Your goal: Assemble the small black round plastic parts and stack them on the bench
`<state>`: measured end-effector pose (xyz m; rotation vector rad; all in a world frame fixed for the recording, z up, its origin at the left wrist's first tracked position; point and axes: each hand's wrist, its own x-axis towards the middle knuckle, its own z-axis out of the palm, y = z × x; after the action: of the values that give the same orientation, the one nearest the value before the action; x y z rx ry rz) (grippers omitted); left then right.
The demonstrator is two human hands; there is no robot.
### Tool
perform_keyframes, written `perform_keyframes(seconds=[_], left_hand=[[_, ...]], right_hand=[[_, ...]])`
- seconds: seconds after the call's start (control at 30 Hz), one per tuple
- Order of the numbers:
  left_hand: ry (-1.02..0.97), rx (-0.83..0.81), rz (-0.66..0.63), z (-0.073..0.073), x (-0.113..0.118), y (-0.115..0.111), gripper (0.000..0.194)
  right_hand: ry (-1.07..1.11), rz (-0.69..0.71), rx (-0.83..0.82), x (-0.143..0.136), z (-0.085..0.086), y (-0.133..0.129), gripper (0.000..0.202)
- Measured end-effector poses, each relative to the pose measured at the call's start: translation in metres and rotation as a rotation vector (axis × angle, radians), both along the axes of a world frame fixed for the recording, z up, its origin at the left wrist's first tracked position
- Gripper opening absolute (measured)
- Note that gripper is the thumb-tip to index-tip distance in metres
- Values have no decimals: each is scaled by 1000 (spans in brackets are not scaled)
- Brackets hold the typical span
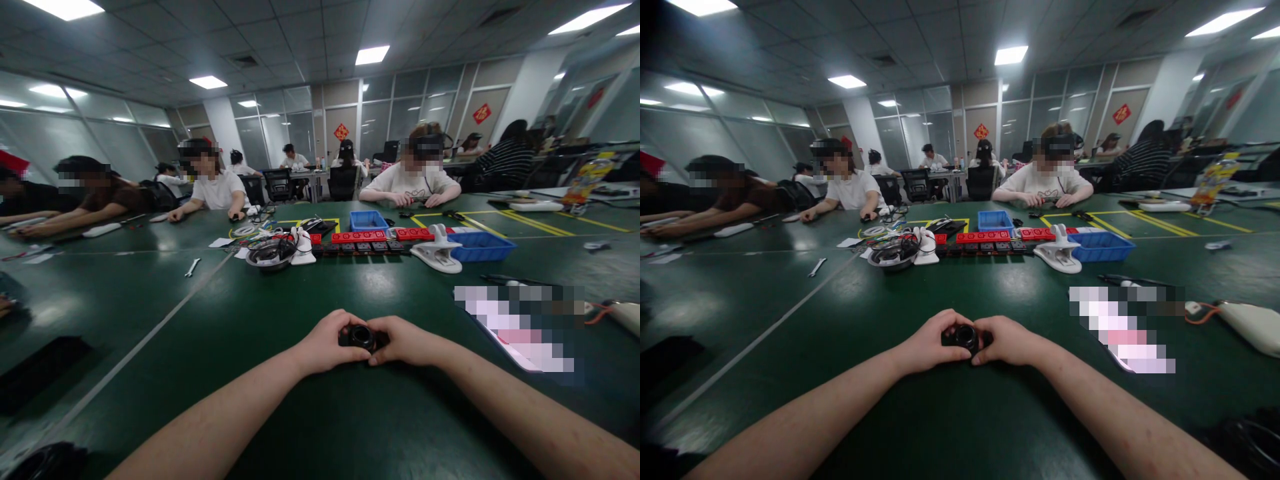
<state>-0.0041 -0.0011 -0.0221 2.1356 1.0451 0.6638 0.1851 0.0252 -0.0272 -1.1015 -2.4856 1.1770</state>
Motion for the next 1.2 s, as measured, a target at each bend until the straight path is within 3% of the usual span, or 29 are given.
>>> perform_keyframes(seconds=[0.5,0.97,1.2], left_hand=[[5,7,26,1,2,-2,37],[18,68,192,-3,9,-7,34],[29,132,295,-8,14,-7,33]], right_hand=[[-8,-54,17,-2,-1,-2,37],[-181,-354,217,-17,-12,-15,40],[-297,-502,334,-31,-7,-28,26]])
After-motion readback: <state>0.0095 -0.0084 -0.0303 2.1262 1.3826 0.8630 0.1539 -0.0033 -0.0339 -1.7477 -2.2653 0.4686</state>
